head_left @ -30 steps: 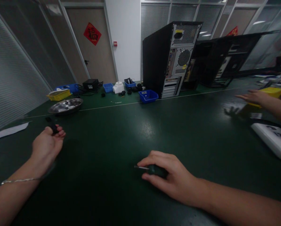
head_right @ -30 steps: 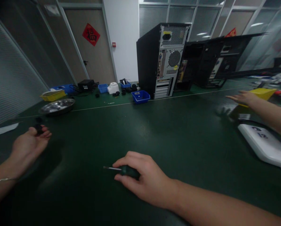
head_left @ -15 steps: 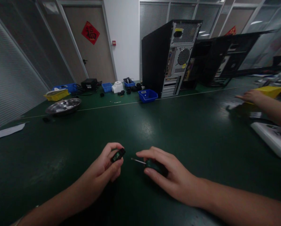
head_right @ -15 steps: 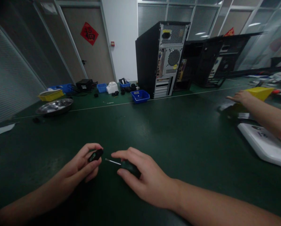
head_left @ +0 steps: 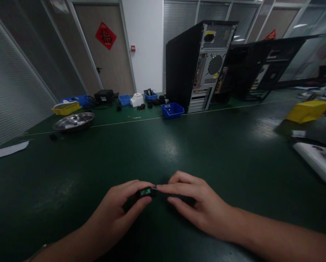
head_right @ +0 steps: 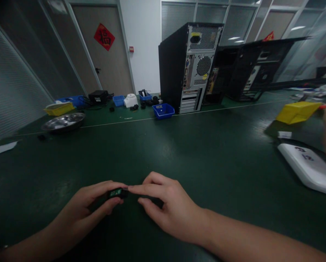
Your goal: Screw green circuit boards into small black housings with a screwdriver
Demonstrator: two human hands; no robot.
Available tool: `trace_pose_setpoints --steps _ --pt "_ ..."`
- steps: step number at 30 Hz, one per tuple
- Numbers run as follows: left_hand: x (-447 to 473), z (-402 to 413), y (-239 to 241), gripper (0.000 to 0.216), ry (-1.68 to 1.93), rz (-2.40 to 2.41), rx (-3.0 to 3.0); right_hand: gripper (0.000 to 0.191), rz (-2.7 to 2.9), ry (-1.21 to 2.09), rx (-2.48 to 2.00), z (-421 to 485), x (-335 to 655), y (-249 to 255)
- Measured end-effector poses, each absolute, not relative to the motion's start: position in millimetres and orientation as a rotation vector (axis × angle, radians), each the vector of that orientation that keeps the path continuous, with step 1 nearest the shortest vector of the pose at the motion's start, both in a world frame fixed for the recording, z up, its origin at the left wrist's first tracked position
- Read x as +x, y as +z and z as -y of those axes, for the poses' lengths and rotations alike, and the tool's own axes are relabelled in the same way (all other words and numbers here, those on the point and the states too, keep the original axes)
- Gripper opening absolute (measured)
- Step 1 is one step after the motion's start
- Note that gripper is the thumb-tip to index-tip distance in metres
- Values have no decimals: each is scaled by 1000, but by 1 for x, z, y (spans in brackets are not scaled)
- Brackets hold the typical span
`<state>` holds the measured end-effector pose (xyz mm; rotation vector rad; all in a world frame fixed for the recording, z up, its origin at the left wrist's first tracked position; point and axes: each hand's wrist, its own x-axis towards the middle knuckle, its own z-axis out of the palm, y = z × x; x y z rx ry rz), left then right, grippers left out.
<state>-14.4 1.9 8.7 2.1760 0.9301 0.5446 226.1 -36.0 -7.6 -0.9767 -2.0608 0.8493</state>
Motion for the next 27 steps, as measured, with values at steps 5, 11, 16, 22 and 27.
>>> trace_pose_setpoints --steps 5,11,16,22,27 --pt "-16 -1 5 27 496 -915 2270 40 2084 853 -981 36 226 -7" --pt "-17 1 2 28 478 -840 2349 38 2118 833 -984 36 224 -8" --pt "-20 1 -1 29 521 -792 2374 38 2120 850 -985 36 224 -7" --pt "-16 1 3 27 593 -788 2297 36 2064 894 -961 35 224 -8" --pt "-15 3 1 25 652 -847 2213 35 2049 911 -970 34 224 -8"
